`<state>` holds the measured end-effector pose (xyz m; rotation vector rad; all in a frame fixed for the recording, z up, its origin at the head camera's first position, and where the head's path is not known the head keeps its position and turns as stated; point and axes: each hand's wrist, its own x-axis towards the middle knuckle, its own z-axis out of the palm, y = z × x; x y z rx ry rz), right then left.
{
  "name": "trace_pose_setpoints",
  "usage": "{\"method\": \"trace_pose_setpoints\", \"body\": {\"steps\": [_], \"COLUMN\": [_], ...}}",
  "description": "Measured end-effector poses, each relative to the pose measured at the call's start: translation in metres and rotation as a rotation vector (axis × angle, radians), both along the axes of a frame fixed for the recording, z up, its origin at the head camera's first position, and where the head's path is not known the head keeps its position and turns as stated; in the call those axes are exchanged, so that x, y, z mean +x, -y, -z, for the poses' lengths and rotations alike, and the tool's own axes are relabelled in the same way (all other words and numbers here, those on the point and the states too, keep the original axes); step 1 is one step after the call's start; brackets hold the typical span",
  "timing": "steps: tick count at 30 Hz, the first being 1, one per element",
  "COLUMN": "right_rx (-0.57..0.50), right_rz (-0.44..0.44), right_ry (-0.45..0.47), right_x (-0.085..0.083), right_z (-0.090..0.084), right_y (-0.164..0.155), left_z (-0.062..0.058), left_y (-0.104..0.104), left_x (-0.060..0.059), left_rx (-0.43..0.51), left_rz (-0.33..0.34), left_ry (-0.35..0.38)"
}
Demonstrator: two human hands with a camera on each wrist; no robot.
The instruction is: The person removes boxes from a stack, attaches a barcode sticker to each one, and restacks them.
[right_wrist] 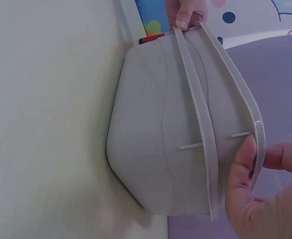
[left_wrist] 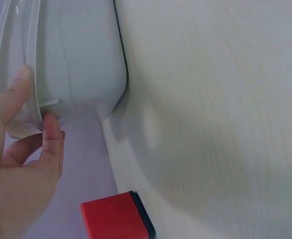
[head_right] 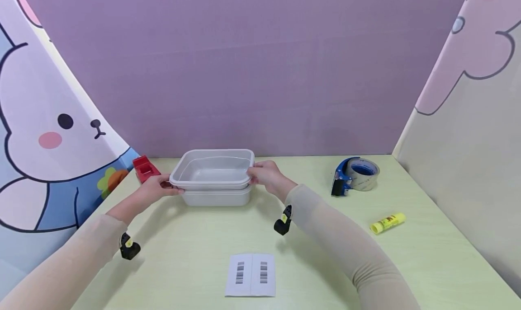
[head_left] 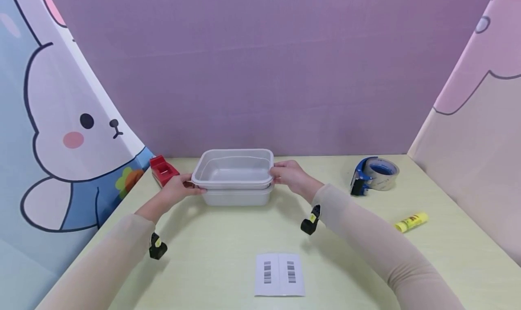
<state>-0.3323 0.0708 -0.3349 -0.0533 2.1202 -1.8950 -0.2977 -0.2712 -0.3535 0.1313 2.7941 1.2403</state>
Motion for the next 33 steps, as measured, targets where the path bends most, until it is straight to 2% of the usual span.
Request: {"method": "trace_pose_setpoints", "body": {"steps": [17,27,33], "right_rx": [-0.017,-0.039,-0.039], "right_rz": [-0.018,-0.009,0.004], "right_ry": [-0.034,-0.062,-0.074], "right_x": [0.002,0.002,0.003], "right_z": [-0.025,-0.039,-0.046], "right_y": [-0.006,-0.019,-0.029], "left_z": [-0.001,-0.002,-0.003], "left_y": [-0.004,-0.004,0.000], "left_x": [-0.002,0.000,0.002], "left_rx": [0.017,0.015,-0.007], "left_rz": [0.015,0.038,0.025], "left_ry": [-0.007,0.032,0.049]}}
